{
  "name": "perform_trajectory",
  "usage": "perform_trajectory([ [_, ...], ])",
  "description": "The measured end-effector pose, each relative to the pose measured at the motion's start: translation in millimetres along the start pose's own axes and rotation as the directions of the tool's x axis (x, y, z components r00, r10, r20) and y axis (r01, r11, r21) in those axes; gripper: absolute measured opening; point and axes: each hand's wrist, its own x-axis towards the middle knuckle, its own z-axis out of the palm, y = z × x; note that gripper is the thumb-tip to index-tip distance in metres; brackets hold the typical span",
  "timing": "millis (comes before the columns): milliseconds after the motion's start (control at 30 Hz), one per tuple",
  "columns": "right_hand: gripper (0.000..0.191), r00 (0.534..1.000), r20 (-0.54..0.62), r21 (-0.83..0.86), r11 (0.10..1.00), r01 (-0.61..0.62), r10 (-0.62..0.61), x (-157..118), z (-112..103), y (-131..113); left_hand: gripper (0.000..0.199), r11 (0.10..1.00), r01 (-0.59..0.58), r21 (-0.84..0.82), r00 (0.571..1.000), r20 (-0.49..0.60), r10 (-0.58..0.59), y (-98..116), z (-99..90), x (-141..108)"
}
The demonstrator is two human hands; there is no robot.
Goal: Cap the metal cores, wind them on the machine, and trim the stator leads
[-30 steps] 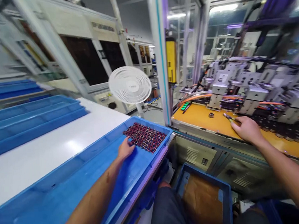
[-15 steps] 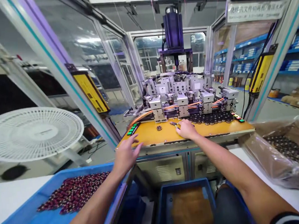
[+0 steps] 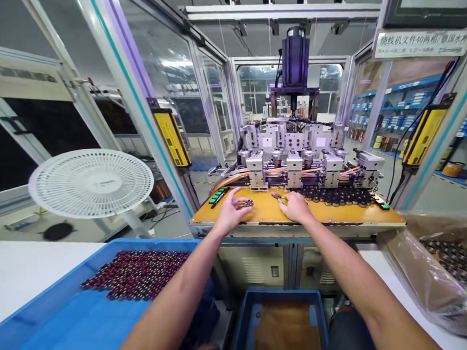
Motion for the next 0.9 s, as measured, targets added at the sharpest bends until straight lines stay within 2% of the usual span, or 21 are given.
perform_trajectory([
  [33,0.029,1.0,-0.009,0.018,1.0,0.006,-0.006,0,-1,0,0.078,0.999,-0.023,-0.046,0.999,-0.033,0.022,3,-2.3,-20],
  [100,0.028,0.999,-0.033,0.06,0.998,0.028,-0.026,-1,-7,-3,0.086,0.989,-0.066,-0.131,0.994,-0.097,0.054,9,-6.1,-68],
  [233,0.026,0.984,-0.135,0.175,0.975,0.137,-0.114,-18,-27,-20,0.075,0.967,-0.086,-0.24,0.982,-0.185,0.041,17,-5.8,-166],
  [300,0.028,0.966,-0.194,0.24,0.946,0.218,-0.174,-47,-44,-35,0.065,0.959,-0.14,-0.245,0.971,-0.222,0.085,21,-2.9,-206],
  [367,0.03,0.94,-0.227,0.303,0.899,0.316,-0.254,-90,-64,-51,0.062,0.947,-0.267,-0.179,0.939,-0.268,0.215,24,-0.3,-235],
  [400,0.028,0.915,-0.23,0.339,0.853,0.396,-0.333,-114,-74,-59,0.065,0.932,-0.339,-0.13,0.915,-0.277,0.294,26,0.7,-246],
  [433,0.026,0.84,-0.252,0.407,0.735,0.542,-0.48,-137,-83,-66,0.07,0.913,-0.398,-0.083,0.89,-0.276,0.363,27,1.4,-255],
  [467,0.025,0.769,-0.256,0.437,0.639,0.633,-0.586,-159,-90,-71,0.075,0.894,-0.445,-0.051,0.87,-0.263,0.418,27,1.8,-262],
  [533,0.021,0.697,-0.199,0.456,0.565,0.688,-0.688,-194,-98,-79,0.081,0.873,-0.486,-0.03,0.854,-0.229,0.467,27,2.7,-270],
  [667,0.025,0.686,0.026,0.439,0.625,0.646,-0.727,-227,-93,-79,0.084,0.893,-0.446,-0.06,0.88,-0.208,0.426,25,6.8,-275],
  [767,0.027,0.646,0.13,0.56,0.593,0.578,-0.752,-237,-88,-72,0.082,0.92,-0.359,-0.158,0.921,-0.219,0.322,26,12.0,-273],
  [833,0.025,0.628,0.202,0.72,0.549,0.425,-0.751,-242,-87,-68,0.079,0.922,-0.307,-0.234,0.943,-0.206,0.262,27,15.6,-272],
  [867,0.021,0.637,0.239,0.786,0.532,0.316,-0.733,-243,-85,-67,0.077,0.919,-0.295,-0.261,0.949,-0.193,0.25,27,17.3,-272],
  [900,0.015,0.667,0.268,0.832,0.516,0.204,-0.695,-244,-84,-66,0.075,0.918,-0.287,-0.274,0.954,-0.175,0.245,27,18.9,-273],
])
